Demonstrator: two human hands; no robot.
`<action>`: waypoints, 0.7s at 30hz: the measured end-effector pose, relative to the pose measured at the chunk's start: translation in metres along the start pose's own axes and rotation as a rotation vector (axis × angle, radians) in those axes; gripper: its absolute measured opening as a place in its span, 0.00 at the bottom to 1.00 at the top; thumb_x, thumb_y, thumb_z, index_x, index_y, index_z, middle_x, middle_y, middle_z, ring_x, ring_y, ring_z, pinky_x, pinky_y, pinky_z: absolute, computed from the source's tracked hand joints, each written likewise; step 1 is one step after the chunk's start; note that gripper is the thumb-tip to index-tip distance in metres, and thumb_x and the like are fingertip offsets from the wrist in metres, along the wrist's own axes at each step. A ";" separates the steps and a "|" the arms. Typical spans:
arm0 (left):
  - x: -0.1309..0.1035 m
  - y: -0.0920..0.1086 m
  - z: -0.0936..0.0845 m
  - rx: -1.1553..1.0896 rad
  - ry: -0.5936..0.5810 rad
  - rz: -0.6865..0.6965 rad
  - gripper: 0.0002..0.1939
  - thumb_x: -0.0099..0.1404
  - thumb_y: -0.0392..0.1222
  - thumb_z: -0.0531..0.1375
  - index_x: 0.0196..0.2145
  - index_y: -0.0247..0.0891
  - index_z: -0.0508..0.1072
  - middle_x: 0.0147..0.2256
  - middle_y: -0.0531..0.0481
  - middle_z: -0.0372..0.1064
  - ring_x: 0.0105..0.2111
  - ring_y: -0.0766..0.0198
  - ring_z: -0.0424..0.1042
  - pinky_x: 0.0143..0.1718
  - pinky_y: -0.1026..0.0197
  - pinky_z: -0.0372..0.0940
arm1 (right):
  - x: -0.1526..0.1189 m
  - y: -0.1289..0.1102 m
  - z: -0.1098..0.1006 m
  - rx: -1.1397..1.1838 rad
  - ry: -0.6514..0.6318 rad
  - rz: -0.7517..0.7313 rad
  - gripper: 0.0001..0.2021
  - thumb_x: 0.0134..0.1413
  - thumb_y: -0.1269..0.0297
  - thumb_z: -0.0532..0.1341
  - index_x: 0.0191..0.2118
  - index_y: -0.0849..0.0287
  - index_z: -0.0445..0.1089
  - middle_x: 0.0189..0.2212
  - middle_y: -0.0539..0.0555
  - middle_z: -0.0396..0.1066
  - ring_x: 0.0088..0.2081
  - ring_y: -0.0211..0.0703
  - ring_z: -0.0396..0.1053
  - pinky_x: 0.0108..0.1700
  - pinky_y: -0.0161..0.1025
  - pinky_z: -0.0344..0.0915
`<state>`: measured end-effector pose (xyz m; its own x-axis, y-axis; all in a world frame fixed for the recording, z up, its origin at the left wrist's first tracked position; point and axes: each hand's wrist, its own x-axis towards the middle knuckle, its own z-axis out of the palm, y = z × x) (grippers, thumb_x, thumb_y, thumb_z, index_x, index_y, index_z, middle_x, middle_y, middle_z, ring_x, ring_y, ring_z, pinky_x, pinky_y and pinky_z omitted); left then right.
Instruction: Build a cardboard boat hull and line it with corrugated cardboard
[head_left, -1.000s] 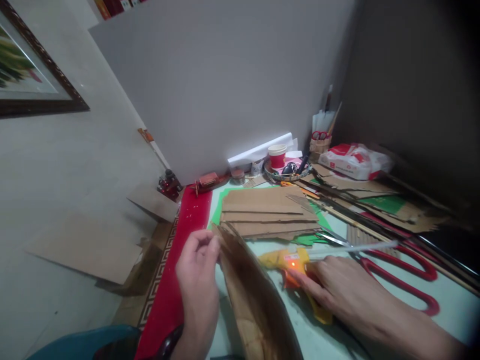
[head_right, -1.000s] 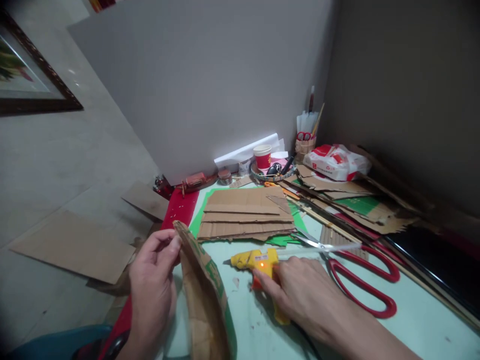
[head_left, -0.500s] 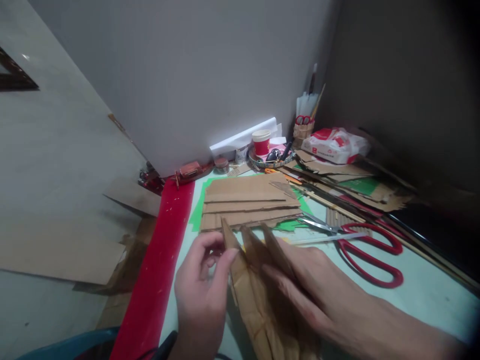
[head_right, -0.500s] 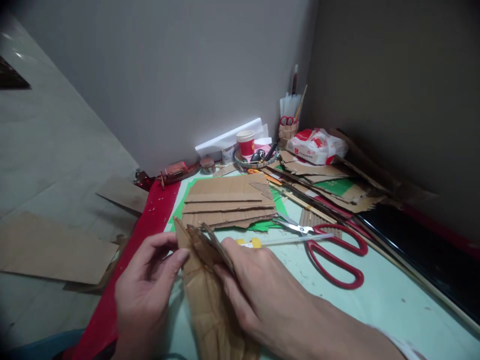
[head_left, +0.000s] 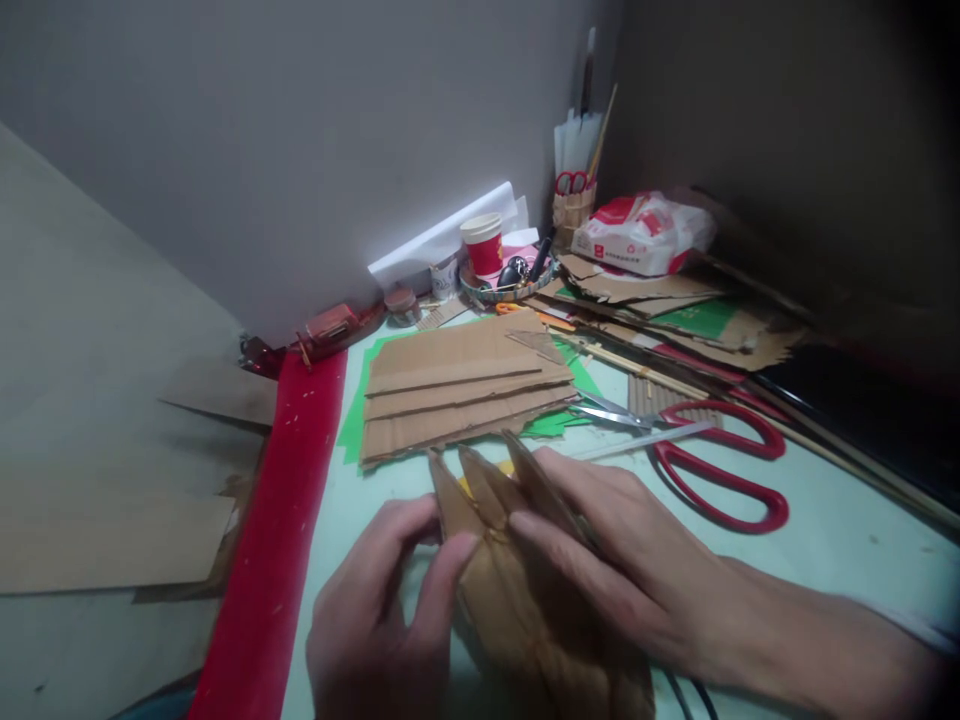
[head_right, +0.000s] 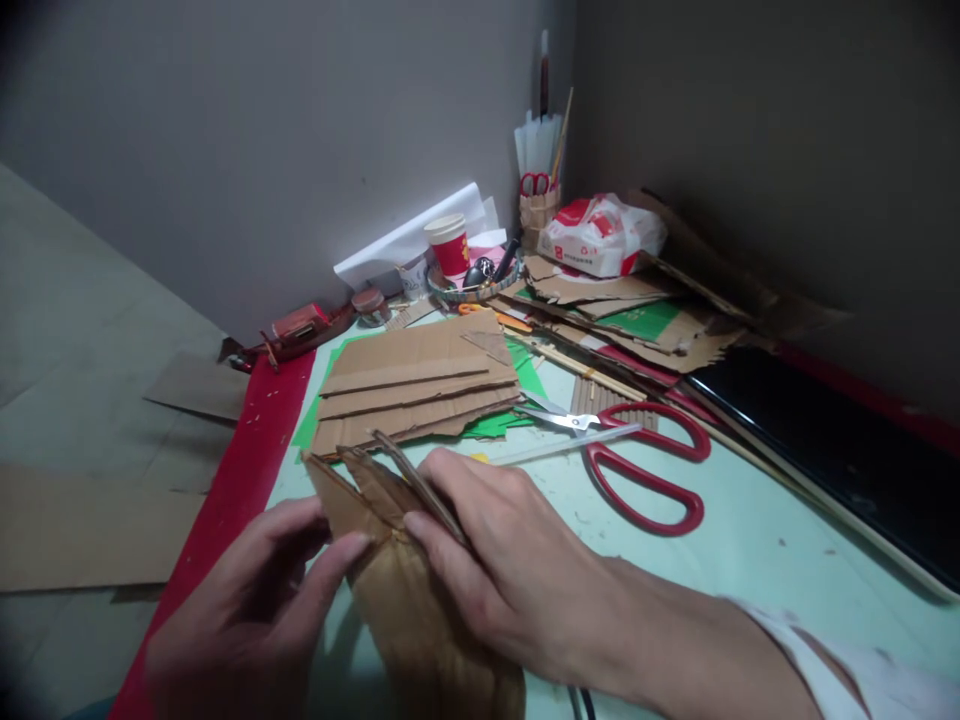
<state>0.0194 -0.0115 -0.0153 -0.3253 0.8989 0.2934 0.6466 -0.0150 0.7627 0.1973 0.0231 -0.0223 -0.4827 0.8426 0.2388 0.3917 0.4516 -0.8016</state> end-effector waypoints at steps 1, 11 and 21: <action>-0.001 -0.001 0.001 0.029 0.010 0.045 0.03 0.56 0.49 0.66 0.31 0.53 0.76 0.28 0.61 0.77 0.29 0.63 0.75 0.32 0.63 0.65 | 0.000 0.002 0.001 0.020 -0.004 0.012 0.06 0.68 0.66 0.51 0.37 0.55 0.60 0.29 0.48 0.63 0.29 0.40 0.61 0.32 0.37 0.59; -0.002 -0.011 0.004 0.185 0.105 0.151 0.04 0.55 0.47 0.67 0.30 0.50 0.78 0.26 0.55 0.77 0.27 0.55 0.76 0.29 0.58 0.66 | 0.001 0.011 0.005 0.141 0.023 -0.047 0.10 0.68 0.69 0.52 0.32 0.55 0.56 0.28 0.46 0.59 0.28 0.37 0.56 0.32 0.34 0.55; 0.005 -0.010 0.007 0.013 -0.104 0.170 0.04 0.58 0.42 0.64 0.27 0.52 0.76 0.24 0.63 0.75 0.24 0.67 0.73 0.27 0.68 0.65 | -0.001 0.010 0.008 0.045 0.020 -0.074 0.04 0.67 0.70 0.51 0.38 0.56 0.59 0.29 0.48 0.62 0.29 0.40 0.59 0.31 0.36 0.55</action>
<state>0.0158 -0.0038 -0.0252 -0.1381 0.9243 0.3558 0.6950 -0.1655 0.6997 0.1950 0.0239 -0.0348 -0.4931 0.8131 0.3094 0.3197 0.5001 -0.8048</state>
